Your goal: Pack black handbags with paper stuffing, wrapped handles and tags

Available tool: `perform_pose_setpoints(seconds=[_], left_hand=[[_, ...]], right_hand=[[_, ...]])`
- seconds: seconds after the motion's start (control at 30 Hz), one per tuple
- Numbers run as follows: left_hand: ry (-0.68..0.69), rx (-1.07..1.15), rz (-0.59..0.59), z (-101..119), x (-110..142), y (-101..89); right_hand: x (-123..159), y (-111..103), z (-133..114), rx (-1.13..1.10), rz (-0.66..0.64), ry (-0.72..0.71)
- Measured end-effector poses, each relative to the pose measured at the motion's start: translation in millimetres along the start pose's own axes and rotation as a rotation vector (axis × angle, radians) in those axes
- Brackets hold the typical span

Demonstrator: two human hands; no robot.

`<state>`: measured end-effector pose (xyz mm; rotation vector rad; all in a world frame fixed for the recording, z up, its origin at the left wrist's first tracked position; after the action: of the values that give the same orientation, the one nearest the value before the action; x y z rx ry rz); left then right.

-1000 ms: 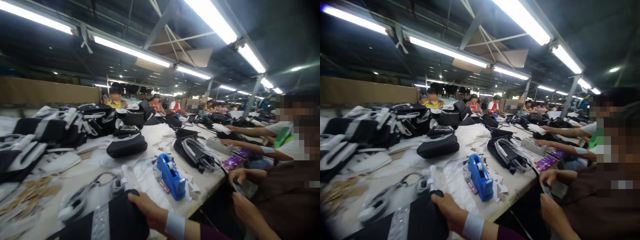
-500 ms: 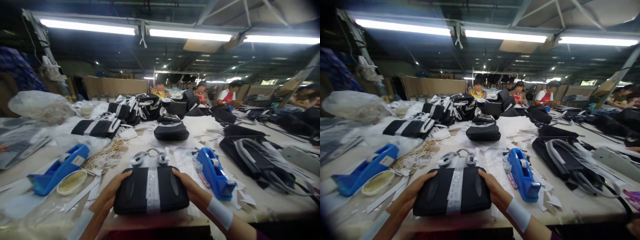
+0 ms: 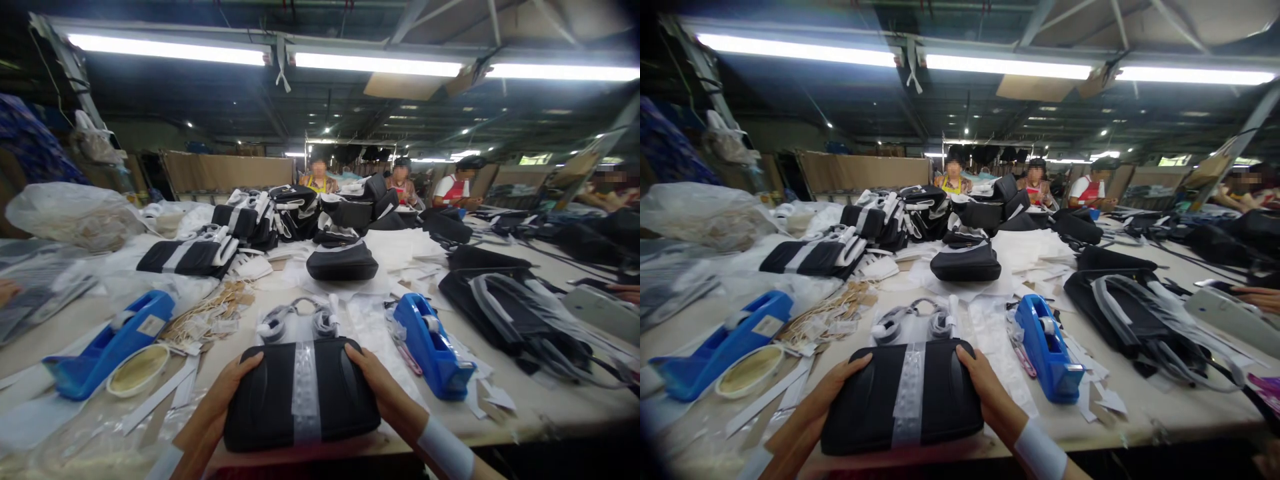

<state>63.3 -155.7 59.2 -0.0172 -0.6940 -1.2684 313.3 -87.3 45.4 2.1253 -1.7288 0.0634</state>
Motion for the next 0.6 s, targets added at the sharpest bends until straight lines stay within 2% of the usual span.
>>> perform_pose_setpoints(seconds=[0.13,0.27,0.47,0.6], left_hand=[[0.069,0.033,-0.076,-6,1,-2.3],[0.142,0.053,-0.093,-5,10,-2.0],[0.103,0.036,0.068,-12,6,-17.9],[0.180,0.005,0.098,-6,-2,-26.1]], right_hand=[[10,2,2,-0.010,-0.009,-0.053],[20,-2,-2,0.019,0.024,-0.111],[19,-2,-3,0.031,0.017,-0.153],[17,-5,1,0.038,0.050,-0.112]])
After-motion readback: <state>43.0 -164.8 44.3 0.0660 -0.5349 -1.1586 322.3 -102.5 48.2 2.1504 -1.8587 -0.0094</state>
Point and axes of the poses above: each hand's wrist, its own x-axis away from the middle knuckle, its own y-axis out of the palm, z = x × y, the point moved 10 cm from there along -x, towards the middle knuckle, and after that the axes turned 2 degrees about -y, right-handed, at the moved point
